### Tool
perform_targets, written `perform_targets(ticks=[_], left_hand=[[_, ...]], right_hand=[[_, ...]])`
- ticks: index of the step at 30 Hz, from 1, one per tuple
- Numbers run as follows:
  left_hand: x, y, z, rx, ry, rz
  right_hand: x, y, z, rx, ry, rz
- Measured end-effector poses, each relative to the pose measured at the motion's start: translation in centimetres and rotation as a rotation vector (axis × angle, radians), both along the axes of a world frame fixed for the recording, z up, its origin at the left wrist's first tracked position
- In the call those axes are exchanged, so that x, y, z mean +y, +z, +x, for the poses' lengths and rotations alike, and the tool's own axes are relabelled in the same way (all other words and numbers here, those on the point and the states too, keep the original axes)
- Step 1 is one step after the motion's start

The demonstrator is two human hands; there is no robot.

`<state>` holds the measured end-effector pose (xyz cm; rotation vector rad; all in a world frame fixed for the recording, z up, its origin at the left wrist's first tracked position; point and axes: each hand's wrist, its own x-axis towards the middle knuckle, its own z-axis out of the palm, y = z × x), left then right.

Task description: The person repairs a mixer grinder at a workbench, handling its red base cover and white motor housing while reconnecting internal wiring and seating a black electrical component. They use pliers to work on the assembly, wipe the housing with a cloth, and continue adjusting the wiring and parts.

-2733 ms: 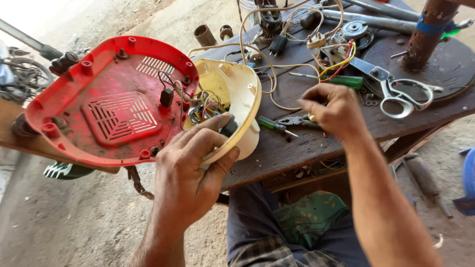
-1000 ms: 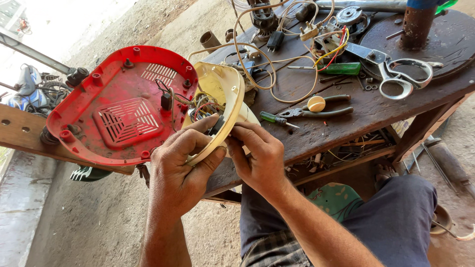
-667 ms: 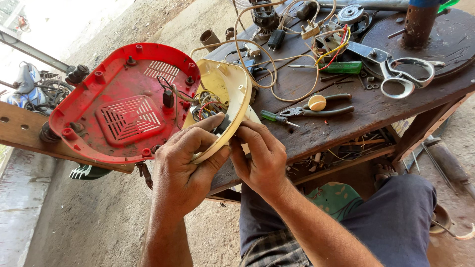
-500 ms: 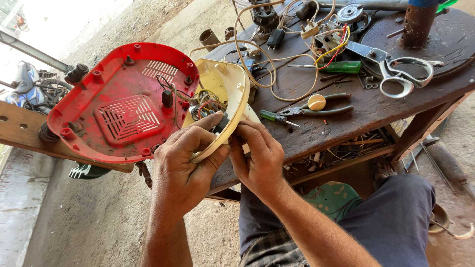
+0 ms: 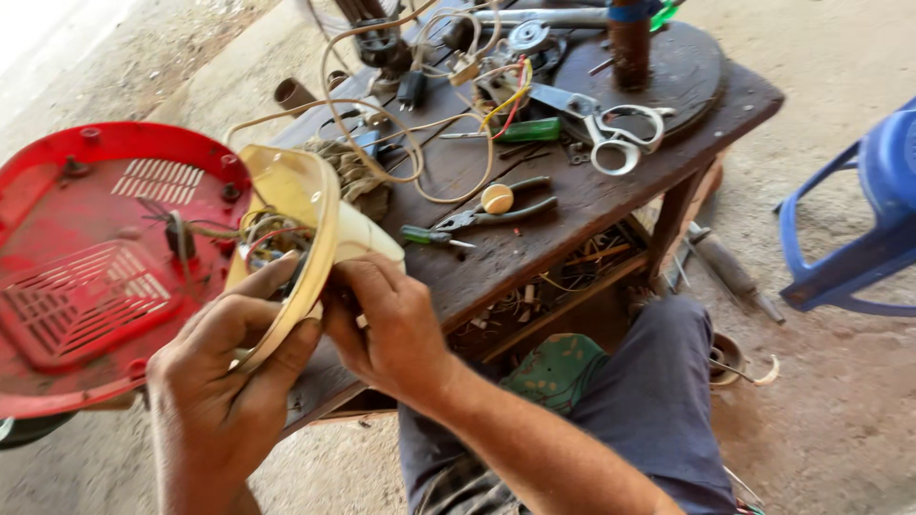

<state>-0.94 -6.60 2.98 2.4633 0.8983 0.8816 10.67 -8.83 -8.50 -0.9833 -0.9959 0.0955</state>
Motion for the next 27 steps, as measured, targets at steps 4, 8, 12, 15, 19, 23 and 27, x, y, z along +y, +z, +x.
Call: perform_targets(ticks=[4,8,12,15,19,23,27], left_hand=[[0.1,-0.4,-0.2,-0.007,0.012,-0.007],[0.4,-0.7,-0.5,0.042,0.006,0.098],[0.4,-0.1,-0.8,0.047,0.01,0.116],[-0.1,0.5,-1.0,0.016,-0.03,0.125],[-0.3,0.7,-1.4,0.042,-0.034,0.126],[0.2,0.0,-1.4,0.032,-0.013,0.101],[0.7,-0.5,-1.5,0.0,-0.018,0.069]], right_hand=[[0.5,-0.5,-0.1,0.495,0.429,-0.164],[1.1,-1.4,0.4,0.899,0.877,-0.146],[0.6,-1.0,-0.1,0.377,0.535,0.005],[0.6,-0.2,0.0,-0.178,-0.015,-0.014],[0.6,-0.5,-0.2,-0.286,-0.098,0.039],[1.2,-2.0,-0.2,-0.153,0.048,-0.051],[2.2,-2.6,-0.2,0.479,0.703,-0.115]])
